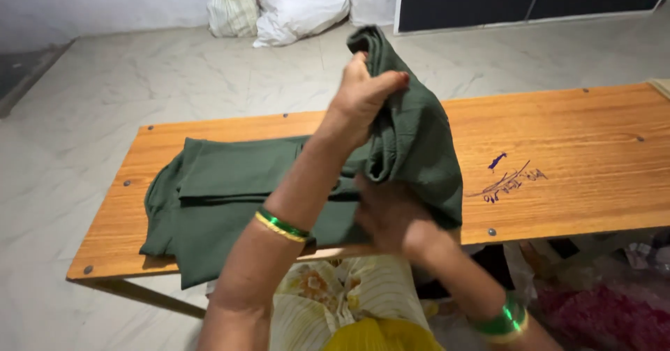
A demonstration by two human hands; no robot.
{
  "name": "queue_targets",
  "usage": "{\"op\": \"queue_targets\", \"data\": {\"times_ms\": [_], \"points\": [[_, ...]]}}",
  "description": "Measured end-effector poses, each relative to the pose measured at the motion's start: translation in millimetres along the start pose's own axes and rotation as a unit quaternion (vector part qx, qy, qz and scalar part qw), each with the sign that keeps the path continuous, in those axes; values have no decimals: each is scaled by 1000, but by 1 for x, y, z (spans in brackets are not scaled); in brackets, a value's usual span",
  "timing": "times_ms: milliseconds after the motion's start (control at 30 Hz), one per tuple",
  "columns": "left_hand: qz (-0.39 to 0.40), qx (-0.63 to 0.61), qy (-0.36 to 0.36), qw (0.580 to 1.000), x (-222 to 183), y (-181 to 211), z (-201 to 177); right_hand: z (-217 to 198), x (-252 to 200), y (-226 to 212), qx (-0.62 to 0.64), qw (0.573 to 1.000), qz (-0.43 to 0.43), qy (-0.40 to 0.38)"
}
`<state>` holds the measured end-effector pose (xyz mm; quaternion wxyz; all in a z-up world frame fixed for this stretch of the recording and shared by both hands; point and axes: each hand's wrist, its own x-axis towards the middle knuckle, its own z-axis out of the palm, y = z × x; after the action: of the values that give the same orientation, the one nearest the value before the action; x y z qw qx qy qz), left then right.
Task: The person folds a green shirt on a wooden table, then places the folded shirt into a clear plastic bag.
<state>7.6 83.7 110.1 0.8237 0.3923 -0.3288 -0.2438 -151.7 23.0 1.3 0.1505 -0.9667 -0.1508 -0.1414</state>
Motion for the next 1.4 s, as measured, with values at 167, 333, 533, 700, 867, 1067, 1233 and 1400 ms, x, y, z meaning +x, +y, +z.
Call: {"op": "queue_targets", "data": {"times_ms": [167, 333, 533, 700, 867, 1067, 1233, 1400], "points": [[1, 8, 3, 1000, -50, 21, -35, 86, -13, 102, -231, 970, 13, -69], [-74, 51, 128, 988, -79, -28, -120, 16, -8, 39, -198, 971, 113, 69], [-114, 111, 114, 981, -89, -12, -99, -13, -30, 18, 4, 983, 169, -74], [-89, 114, 63, 987, -85, -14, -110, -66, -58, -9, -11, 979, 61, -195], [-91, 97, 26, 991, -79, 3, -109, -68, -68, 26, 69, 996, 39, 34], [-132, 330, 23, 934, -84, -10, -124, -21, -25, 84, -141, 987, 55, 45], [-94, 435, 29, 895, -90, -17, -124, -21, -25, 90, -174, 970, 139, -100], [-131, 517, 75, 842, -100, 9, -85, -24, -30, 103, -123, 982, 122, -75]]}}
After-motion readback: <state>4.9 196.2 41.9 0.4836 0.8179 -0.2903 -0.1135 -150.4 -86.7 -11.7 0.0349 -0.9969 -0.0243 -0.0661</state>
